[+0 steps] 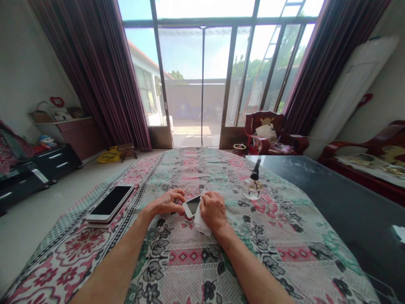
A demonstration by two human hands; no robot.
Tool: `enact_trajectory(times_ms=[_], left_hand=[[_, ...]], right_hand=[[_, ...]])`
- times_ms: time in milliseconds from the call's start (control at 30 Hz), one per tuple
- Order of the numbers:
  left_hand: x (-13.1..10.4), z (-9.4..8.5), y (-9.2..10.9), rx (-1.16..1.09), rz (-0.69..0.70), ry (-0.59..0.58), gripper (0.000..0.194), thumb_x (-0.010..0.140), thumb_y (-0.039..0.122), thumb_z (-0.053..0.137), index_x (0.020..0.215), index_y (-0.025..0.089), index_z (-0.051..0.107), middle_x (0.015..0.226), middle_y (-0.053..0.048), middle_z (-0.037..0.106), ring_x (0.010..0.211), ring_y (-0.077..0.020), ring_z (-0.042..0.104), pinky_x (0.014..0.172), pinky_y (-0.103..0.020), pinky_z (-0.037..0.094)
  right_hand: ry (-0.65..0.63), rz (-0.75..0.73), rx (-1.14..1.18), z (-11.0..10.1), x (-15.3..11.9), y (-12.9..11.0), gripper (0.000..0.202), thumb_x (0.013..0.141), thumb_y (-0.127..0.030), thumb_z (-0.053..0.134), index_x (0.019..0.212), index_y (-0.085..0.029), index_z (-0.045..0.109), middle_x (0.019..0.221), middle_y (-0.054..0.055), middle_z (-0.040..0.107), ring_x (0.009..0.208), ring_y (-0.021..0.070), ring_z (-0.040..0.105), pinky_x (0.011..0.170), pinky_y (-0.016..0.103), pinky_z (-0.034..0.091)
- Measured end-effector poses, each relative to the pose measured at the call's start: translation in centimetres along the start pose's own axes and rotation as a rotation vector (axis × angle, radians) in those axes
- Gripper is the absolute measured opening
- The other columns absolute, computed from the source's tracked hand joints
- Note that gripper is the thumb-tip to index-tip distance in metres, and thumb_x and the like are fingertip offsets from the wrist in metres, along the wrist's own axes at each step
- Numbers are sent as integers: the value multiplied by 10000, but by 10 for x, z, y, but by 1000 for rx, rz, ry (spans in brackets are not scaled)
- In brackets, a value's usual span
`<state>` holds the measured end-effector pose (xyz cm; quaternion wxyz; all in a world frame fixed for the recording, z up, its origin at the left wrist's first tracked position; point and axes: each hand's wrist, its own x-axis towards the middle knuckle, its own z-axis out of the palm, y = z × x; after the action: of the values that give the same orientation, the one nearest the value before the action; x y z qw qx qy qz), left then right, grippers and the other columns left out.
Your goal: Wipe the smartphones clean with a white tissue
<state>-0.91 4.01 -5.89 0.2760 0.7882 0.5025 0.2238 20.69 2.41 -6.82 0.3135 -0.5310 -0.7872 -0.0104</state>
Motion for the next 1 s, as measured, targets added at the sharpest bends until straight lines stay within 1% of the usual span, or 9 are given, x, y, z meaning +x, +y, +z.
enact_trajectory(times_ms=[133,233,300,433,500,667,833,900,1000], left_hand=[[0,2,0,-16,-21,8,219,564,229,787,777,246,739,1120,-14,544,1096,-200,511,947,-258,400],[1,3,0,-29,-10,8,215,566,222,782,777,234,743,1109,-17,539,1091,-202,513,942,-256,396],[1,2,-1,-43,-6,3,225,568,220,781,790,228,744,1112,-22,534,1082,-200,518,939,-258,395],[2,2,-3,-51,18,-7,212,567,223,786,775,229,745,1074,-17,559,1059,-199,526,932,-264,398],[2,2,-4,-55,33,-4,201,570,221,786,767,230,745,1057,-15,567,1054,-197,527,932,-263,399],[3,2,-5,-56,20,4,224,574,224,785,793,233,743,1090,-19,548,1058,-190,526,924,-253,407],[3,4,-8,-49,4,1,223,584,228,781,802,236,739,1123,-25,535,1075,-191,519,931,-261,409],[3,4,-9,-57,7,2,212,590,230,778,799,227,740,1126,-28,535,1084,-196,516,943,-263,401],[3,4,-7,-59,4,11,219,586,224,777,802,225,742,1129,-27,535,1086,-199,518,950,-264,394]], right_hand=[[-5,-100,11,1,-11,-14,145,823,-190,518,816,-214,661,901,61,641,912,208,540,891,327,380],[-2,-110,13,3,-12,-15,125,809,-174,524,787,-203,643,877,58,634,894,203,541,872,325,396],[2,-110,40,6,-8,-11,138,822,-175,516,840,-196,651,925,58,648,923,201,549,892,330,396],[-38,-169,111,13,4,4,235,862,-178,473,1011,-199,654,1107,61,651,1050,198,545,961,346,372],[-50,-190,130,15,8,8,249,862,-179,472,1029,-199,655,1134,64,648,1080,200,539,974,353,368],[15,-148,134,10,4,8,164,798,-152,520,857,-187,669,962,61,677,941,187,577,904,311,408],[64,-47,-5,0,-4,5,112,717,-107,538,707,-186,616,766,54,621,816,198,551,794,293,416],[69,-33,-32,0,-5,6,106,718,-108,538,700,-184,610,752,56,610,805,200,546,787,295,413],[74,-31,-31,2,-5,7,124,767,-122,518,749,-182,625,801,65,629,837,204,554,814,306,412]])
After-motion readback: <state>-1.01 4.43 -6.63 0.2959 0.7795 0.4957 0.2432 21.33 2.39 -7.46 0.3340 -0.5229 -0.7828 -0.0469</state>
